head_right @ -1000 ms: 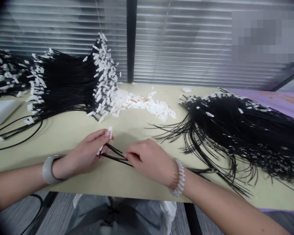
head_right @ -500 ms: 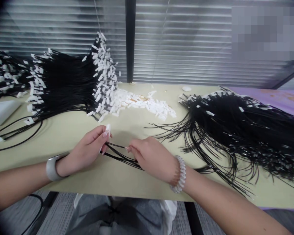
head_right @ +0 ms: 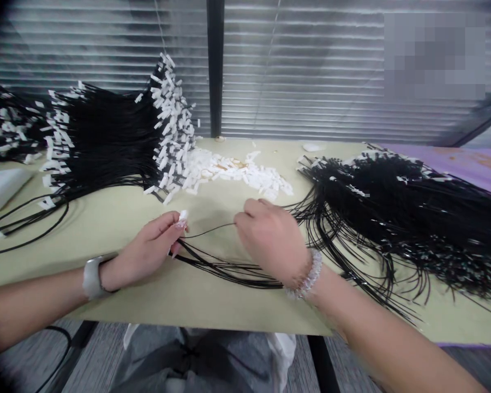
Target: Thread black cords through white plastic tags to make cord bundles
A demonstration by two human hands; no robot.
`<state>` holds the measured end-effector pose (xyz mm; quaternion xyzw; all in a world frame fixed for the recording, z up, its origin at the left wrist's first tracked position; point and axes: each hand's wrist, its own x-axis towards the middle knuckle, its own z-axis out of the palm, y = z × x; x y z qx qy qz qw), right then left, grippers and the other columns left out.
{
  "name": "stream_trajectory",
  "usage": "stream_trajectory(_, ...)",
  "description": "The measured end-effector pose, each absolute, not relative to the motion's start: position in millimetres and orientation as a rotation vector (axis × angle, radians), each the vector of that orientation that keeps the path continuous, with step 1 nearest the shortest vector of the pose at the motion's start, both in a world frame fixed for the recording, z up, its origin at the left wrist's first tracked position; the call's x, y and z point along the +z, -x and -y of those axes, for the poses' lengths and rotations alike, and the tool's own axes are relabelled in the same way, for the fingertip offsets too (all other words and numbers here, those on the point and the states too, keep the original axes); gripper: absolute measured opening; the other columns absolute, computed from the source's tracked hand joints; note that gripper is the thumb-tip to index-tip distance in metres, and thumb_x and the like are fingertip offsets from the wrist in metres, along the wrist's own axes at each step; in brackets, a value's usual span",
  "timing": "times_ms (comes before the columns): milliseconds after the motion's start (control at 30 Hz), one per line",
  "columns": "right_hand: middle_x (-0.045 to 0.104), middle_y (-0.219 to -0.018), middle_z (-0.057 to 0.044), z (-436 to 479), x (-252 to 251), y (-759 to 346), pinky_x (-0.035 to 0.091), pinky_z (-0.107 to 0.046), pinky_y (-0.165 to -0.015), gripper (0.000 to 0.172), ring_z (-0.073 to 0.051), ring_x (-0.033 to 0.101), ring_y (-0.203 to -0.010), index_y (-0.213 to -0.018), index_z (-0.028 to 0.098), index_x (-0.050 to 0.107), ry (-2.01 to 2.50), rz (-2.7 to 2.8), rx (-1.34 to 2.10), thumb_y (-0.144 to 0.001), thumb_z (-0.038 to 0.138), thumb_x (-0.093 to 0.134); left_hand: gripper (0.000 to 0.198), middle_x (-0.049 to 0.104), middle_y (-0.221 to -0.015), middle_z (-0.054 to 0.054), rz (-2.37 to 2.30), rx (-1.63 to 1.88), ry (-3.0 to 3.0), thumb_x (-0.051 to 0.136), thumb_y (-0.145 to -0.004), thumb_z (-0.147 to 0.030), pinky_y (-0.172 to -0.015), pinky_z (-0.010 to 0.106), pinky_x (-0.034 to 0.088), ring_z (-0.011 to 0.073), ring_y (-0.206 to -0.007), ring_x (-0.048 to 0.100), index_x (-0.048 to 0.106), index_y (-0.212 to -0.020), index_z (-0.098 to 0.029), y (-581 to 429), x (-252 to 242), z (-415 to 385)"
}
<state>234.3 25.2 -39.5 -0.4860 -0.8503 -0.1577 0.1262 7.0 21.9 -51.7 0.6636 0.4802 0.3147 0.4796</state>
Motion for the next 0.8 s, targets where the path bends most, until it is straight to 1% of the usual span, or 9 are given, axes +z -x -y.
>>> stream_trajectory(100, 0.061, -0.075, -0.003, -33.6, -30.9, -253.1, 0.037, -0.027, -0.061, 0.019, -0.017, 0.056, -0.073, -0.089, 0.024, 0.067, 1.451, 2.246, -0.418, -0.084, 0.028, 0.049, 0.027, 0.044, -0.056, -0.005, -1.176, 0.759, -1.631, 0.035, -0.09, -0.041, -0.051, 0.021, 0.033, 0.008, -0.052, 0.039, 0.042, -0.076, -0.018, -6.9, -51.0, -21.8)
stream_trajectory(200, 0.065, -0.074, 0.0, -38.8, -25.6, -264.4, 0.039, -0.026, -0.059, 0.017, -0.015, 0.058, -0.068, -0.088, 0.027, 0.069, 1.45, 2.114, -0.353, -0.082, 0.031, 0.053, 0.027, 0.044, -0.056, -0.005, -1.166, 0.753, -1.646, 0.035, -0.09, -0.04, -0.052, 0.021, 0.034, 0.0081, -0.053, 0.04, 0.042, -0.076, -0.018, -6.4, -50.6, -21.5)
stream_trajectory(300, 0.066, -0.073, 0.0, -42.4, -23.5, -266.7, 0.042, -0.028, -0.059, 0.018, -0.014, 0.058, -0.061, -0.089, 0.025, 0.069, 1.452, 1.965, -0.303, -0.082, 0.03, 0.053, 0.026, 0.044, -0.056, -0.005, -1.152, 0.746, -1.665, 0.035, -0.09, -0.039, -0.052, 0.02, 0.034, 0.0082, -0.053, 0.04, 0.041, -0.075, -0.018, -6.1, -50.1, -20.9)
stream_trajectory(400, 0.064, -0.098, -0.004, -47.8, -20.9, -267.8, 0.048, -0.031, -0.069, 0.027, -0.016, 0.061, -0.079, -0.107, 0.023, 0.062, 1.295, 1.668, 0.047, -0.081, 0.025, 0.053, 0.026, 0.045, -0.057, -0.005, -1.129, 0.735, -1.658, 0.035, -0.09, -0.038, -0.052, 0.021, 0.035, 0.0085, -0.053, 0.041, 0.04, -0.074, -0.018, -6.4, -49.7, -20.5)
stream_trajectory(500, 0.05, -0.123, -0.007, -54.4, -17.6, -272.2, 0.05, -0.034, -0.078, 0.033, -0.02, 0.057, -0.1, -0.11, 0.021, 0.057, 0.979, 1.323, 0.526, -0.077, 0.018, 0.056, 0.025, 0.045, -0.058, -0.005, -1.12, 0.725, -1.663, 0.035, -0.09, -0.038, -0.053, 0.022, 0.035, 0.0089, -0.053, 0.041, 0.04, -0.075, -0.018, -7.4, -49.6, -20.2)
stream_trajectory(533, 0.05, -0.122, -0.008, -56.4, -16.9, -273.7, 0.05, -0.034, -0.079, 0.029, -0.019, 0.058, -0.098, -0.106, 0.019, 0.059, 0.899, 1.23, 0.62, -0.077, 0.018, 0.056, 0.025, 0.045, -0.058, -0.004, -1.12, 0.721, -1.671, 0.035, -0.09, -0.037, -0.053, 0.022, 0.035, 0.0091, -0.054, 0.041, 0.041, -0.075, -0.018, -7.7, -49.5, -20.1)
stream_trajectory(600, 0.057, -0.107, -0.008, -59.1, -16.7, -275.6, 0.051, -0.033, -0.076, 0.021, -0.014, 0.062, -0.081, -0.098, 0.016, 0.061, 0.829, 1.104, 0.695, -0.08, 0.021, 0.053, 0.025, 0.045, -0.058, -0.004, -1.116, 0.713, -1.684, 0.035, -0.09, -0.037, -0.054, 0.022, 0.036, 0.0091, -0.054, 0.04, 0.041, -0.075, -0.018, -8.3, -49.0, -19.7)
stream_trajectory(700, 0.061, -0.075, -0.003, -60.7, -18.1, -275.2, 0.05, -0.028, -0.06, 0.03, -0.009, 0.057, -0.054, -0.111, 0.02, 0.055, 0.864, 1.079, 0.805, -0.081, 0.022, 0.054, 0.025, 0.045, -0.058, -0.004, -1.107, 0.697, -1.69, 0.035, -0.09, -0.036, -0.053, 0.022, 0.035, 0.0089, -0.053, 0.04, 0.042, -0.074, -0.018, -8.8, -47.4, -19.1)
stream_trajectory(800, 0.062, -0.075, -0.001, -63.9, -19.3, -280.1, 0.05, -0.028, -0.062, 0.041, -0.009, 0.057, -0.058, -0.118, 0.026, 0.046, 0.86, 1.063, 0.917, -0.079, 0.019, 0.056, 0.025, 0.045, -0.058, -0.004, -1.11, 0.685, -1.705, 0.035, -0.089, -0.036, -0.053, 0.022, 0.035, 0.0087, -0.053, 0.04, 0.041, -0.074, -0.018, -8.9, -45.9, -18.8)
